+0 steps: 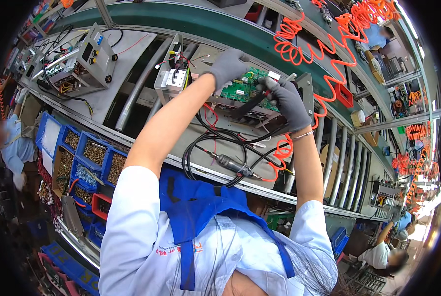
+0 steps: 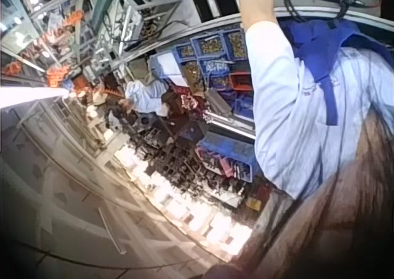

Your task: The person assembles an electronic device on a factory assembly line. They use a pneumatic screwdriver to secure components onto a green circuit board, connect various wires, and handle small parts from nearby bins. The task involves precise hand movements and tool manipulation within a confined workspace.

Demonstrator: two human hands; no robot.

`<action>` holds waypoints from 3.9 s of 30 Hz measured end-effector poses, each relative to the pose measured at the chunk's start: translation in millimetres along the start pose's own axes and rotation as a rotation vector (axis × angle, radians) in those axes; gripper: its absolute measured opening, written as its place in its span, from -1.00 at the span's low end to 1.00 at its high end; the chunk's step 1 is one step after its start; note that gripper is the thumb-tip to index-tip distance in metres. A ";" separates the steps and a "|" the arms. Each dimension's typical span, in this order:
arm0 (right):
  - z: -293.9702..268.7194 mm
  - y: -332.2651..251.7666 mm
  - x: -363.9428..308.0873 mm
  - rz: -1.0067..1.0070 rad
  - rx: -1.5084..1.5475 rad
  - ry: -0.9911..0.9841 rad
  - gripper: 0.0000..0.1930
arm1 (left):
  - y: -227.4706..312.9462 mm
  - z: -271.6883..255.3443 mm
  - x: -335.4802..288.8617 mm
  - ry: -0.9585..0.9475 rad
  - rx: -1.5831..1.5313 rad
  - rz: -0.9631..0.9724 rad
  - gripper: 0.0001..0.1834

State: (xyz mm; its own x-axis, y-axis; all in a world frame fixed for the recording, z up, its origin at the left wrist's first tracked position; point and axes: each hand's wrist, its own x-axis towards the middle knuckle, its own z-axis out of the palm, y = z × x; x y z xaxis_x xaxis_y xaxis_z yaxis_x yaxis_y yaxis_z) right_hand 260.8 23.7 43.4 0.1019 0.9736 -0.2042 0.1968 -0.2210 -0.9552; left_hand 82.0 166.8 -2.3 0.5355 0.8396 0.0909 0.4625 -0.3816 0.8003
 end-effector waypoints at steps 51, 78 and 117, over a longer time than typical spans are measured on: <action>79.3 -70.8 109.6 -0.450 -1.646 -0.694 -0.85 | -61.4 14.6 -138.9 0.397 -0.425 0.206 -0.77; 68.3 -57.9 106.0 -0.637 -1.613 -0.697 -0.88 | -81.0 19.3 -135.2 0.328 -0.712 0.269 -0.78; 90.2 -64.6 55.9 -0.429 -1.377 -0.086 -0.79 | -25.2 -31.2 -107.4 0.266 -0.923 -0.129 -0.70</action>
State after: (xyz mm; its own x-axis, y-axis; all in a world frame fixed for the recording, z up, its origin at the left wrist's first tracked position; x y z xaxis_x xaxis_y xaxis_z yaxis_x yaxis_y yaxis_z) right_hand 165.9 97.5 74.4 -0.2535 0.9672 -0.0193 0.9673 0.2536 0.0060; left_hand -9.2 98.4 -13.8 0.2901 0.9569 0.0102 -0.2915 0.0782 0.9534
